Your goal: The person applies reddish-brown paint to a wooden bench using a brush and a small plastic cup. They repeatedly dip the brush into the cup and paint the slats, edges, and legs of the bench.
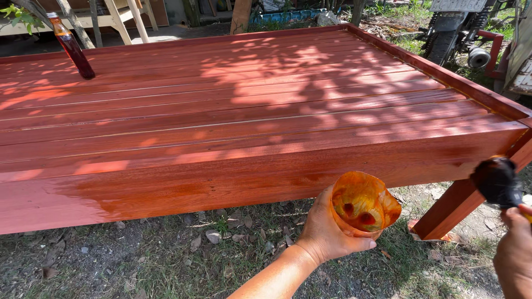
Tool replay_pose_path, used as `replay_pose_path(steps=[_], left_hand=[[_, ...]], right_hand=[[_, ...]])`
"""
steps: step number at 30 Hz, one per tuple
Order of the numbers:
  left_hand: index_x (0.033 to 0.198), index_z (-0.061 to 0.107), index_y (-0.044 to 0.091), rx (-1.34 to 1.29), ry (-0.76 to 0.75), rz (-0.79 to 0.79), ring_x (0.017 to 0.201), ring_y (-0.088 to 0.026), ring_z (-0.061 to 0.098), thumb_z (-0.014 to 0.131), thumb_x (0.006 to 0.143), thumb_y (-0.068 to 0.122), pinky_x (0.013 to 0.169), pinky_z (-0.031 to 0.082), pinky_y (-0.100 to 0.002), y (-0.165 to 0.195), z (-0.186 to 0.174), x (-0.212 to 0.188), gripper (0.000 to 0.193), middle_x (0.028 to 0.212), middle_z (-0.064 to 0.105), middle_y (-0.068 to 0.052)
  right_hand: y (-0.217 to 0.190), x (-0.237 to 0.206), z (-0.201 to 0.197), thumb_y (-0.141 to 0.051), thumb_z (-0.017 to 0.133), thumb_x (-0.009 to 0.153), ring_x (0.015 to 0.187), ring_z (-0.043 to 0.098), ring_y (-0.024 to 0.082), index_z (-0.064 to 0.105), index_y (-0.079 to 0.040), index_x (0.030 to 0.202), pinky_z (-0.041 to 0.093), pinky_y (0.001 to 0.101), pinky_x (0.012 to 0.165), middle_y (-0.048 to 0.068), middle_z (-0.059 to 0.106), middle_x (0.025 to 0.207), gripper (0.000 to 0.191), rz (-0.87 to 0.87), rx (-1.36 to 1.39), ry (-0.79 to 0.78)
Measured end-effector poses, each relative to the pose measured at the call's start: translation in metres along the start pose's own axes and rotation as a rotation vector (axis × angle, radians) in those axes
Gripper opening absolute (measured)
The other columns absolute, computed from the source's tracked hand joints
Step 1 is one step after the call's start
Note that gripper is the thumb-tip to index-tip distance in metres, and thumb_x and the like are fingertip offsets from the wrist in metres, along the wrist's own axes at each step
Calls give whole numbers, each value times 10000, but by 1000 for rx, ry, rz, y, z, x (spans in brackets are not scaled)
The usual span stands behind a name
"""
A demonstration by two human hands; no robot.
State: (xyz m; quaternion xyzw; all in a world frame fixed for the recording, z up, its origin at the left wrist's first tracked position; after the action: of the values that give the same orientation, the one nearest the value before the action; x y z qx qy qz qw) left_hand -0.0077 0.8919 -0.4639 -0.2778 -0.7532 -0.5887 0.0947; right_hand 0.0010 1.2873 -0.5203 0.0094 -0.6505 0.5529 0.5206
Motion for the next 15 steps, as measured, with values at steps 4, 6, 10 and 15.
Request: replay_pose_path(steps=[4,6,10,15], left_hand=[[1516,413,73,-56,-34,-59,1328,-228,592,927,536,379,1176,457,-354,2,-1,-1,1148,1397,584,-107],[1505,424,66,-58,-8,-42,1328,-231,597,936,530,376,1179,457,-355,4,-5,-3,1145,1401,587,-108],[1503,433,71,-32,1,-77,1310,-219,619,932,518,391,1161,467,-342,3,-11,-8,1150,1389,621,-94],[1469,436,50,7,30,-106,1301,-216,637,936,505,413,1154,481,-330,0,-27,-14,1146,1376,626,-90]], right_hand=[[-7,23,16,-18,555,1140,1117,672,183,566,-21,1201,561,256,1008,122,637,1194,62,14,-81,12],[-15,14,25,-36,592,1134,1097,682,192,568,-31,1176,568,277,968,127,643,1180,49,-16,-131,-20],[-42,-15,20,-41,615,1158,1102,691,186,557,-21,1125,573,284,982,142,650,1186,70,-144,-156,-82],[-38,26,18,-35,653,1130,1030,677,183,591,-39,1139,549,264,895,151,668,1154,63,-25,-184,17]])
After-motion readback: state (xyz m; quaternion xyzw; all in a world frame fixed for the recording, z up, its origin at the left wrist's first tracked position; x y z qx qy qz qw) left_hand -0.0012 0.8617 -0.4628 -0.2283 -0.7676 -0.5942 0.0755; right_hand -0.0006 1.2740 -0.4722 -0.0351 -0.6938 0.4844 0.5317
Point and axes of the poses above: each hand's wrist, its own x-axis towards the middle knuckle, its own z-axis out of the palm, y = z × x, the point moved 5 cm from there along x, towards the middle knuckle
